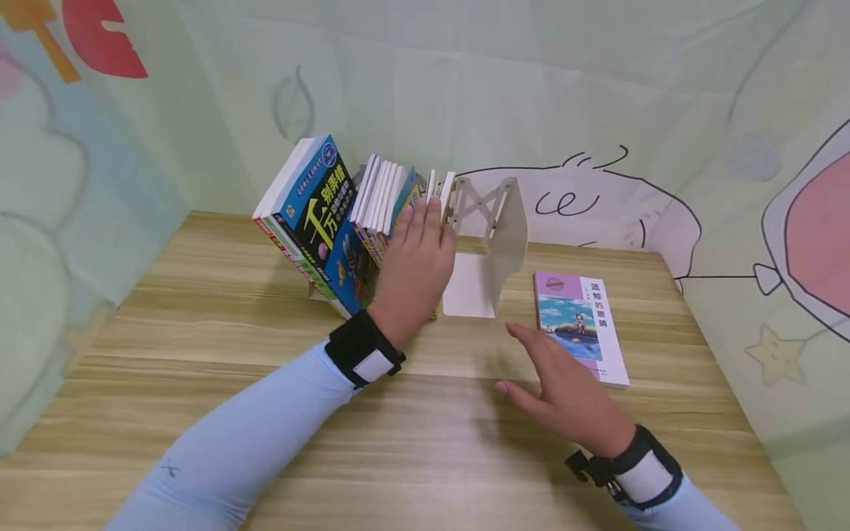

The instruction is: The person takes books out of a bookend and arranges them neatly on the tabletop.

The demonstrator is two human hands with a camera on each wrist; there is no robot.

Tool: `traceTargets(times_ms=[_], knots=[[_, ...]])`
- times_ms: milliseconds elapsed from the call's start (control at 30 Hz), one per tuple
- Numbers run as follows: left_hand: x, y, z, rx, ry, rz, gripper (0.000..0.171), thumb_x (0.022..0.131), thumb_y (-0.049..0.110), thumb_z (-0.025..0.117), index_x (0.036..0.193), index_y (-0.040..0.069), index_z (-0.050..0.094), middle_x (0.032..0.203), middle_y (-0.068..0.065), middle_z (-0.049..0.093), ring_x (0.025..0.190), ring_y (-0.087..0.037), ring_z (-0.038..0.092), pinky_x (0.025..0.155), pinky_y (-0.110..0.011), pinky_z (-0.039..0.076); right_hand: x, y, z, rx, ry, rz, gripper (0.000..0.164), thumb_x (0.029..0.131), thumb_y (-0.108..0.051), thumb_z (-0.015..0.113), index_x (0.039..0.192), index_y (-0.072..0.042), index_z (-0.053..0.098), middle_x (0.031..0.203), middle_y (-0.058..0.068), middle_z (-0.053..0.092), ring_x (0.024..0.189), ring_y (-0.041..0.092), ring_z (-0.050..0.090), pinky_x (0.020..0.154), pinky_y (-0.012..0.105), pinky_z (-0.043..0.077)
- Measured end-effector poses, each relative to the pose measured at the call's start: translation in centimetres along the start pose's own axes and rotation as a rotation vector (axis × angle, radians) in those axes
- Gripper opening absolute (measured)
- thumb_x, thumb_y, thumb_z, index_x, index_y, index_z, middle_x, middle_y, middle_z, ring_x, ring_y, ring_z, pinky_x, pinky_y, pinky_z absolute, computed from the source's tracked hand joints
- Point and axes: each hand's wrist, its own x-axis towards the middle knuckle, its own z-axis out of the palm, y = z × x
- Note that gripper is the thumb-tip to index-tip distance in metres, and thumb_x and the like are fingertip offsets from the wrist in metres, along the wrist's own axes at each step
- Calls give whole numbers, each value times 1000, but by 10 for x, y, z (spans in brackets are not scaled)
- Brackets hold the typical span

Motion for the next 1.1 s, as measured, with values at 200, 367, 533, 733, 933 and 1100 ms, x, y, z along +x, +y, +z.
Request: traceTargets(times_ms=[200,367,533,733,933,1100], knots=[[-4,5,-3,19,4,7,27,100,8,57,125,2,63,146,-25,51,138,-39,47,118,-47,34,0,2,1,-2,6,-16,76,93,-48,67,153,-12,37,148,8,50,135,25,49,107,48,46],[-7,6,-4,11,0,-5,26,100,9,58,125,2,63,147,-24,51,135,-39,50,117,-48,36,1,2,1,14,-7,-20,71,93,-47,67,149,-10,41,145,6,52,132,23,51,107,46,47],[-11,8,-5,-13,23,5,23,100,8,59,122,2,65,146,-26,51,129,-39,56,112,-49,42,2,3,3,18,-7,-29,70,93,-45,68,148,-9,42,144,6,53,132,22,51,107,46,47],[-15,13,-7,-26,63,50,19,97,5,62,115,3,67,146,-30,48,108,-32,70,101,-45,53,3,4,3,16,5,-44,70,93,-42,70,148,-9,42,144,7,53,132,22,51,108,45,46],[-20,15,-5,-10,83,31,18,99,4,57,113,3,67,146,-31,48,60,-18,63,73,-34,58,3,2,2,31,-29,5,70,92,-46,69,148,-11,43,144,5,53,132,22,51,107,47,47],[-25,10,-6,-12,80,33,19,102,3,52,114,2,66,147,-33,45,53,-14,52,58,-29,50,2,2,3,33,-30,-9,70,94,-46,68,148,-10,43,145,7,53,133,24,51,107,47,46]])
